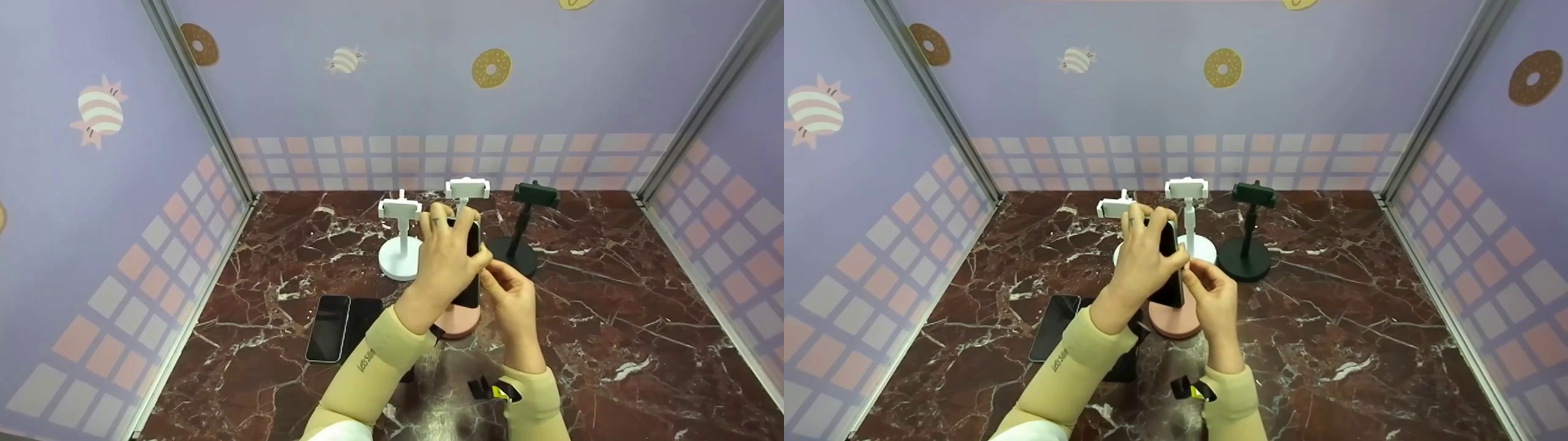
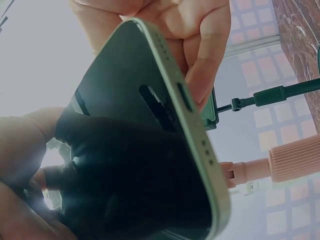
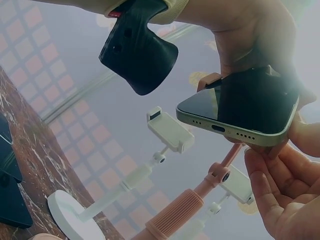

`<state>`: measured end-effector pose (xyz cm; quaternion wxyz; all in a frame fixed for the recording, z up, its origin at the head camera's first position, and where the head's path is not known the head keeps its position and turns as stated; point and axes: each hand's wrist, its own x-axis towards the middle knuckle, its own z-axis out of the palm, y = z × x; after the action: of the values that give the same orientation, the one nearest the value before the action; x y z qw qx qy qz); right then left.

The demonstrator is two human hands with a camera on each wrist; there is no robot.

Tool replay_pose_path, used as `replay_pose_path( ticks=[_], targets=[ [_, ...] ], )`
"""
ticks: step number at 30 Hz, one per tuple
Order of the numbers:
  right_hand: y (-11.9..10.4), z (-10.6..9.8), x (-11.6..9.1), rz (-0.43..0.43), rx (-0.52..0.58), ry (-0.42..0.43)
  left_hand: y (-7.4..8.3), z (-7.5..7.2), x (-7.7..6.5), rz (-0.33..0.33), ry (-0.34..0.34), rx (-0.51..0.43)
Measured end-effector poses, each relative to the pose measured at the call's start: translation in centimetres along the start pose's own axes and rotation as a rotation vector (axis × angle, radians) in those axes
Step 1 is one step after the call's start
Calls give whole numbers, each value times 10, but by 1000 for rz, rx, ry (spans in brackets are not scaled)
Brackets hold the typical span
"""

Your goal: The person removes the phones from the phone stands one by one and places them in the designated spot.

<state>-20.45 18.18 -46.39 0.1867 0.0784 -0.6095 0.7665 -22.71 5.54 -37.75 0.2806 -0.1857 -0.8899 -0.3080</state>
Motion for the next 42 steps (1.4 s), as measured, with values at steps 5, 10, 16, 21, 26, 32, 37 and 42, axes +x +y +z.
replay_pose_path(
  ticks=[5,10,16,21,26,32,37,42],
  targets=[
    [-1,0,0,-7,-22,3,0,-1,0,-7,-6,-32],
    [-1,0,0,-5,-38,10,0,-2,0,-8,-8,-66],
    [0,0,-1,-9,-46,20,1,-5,-1,-30,-23,-97],
    [0,0,0,-9,-39,23,2,-6,0,-39,-35,-112],
    [-1,1,1,2,-58,23,0,-6,1,-45,-43,-148],
    [-1,0,2,22,-55,16,-1,-7,2,-42,-55,-172],
    [-3,-1,1,31,-52,1,-1,-8,2,-43,-61,-187],
    [-4,0,1,43,-27,-5,0,-12,2,-30,-54,-215]
  ],
)
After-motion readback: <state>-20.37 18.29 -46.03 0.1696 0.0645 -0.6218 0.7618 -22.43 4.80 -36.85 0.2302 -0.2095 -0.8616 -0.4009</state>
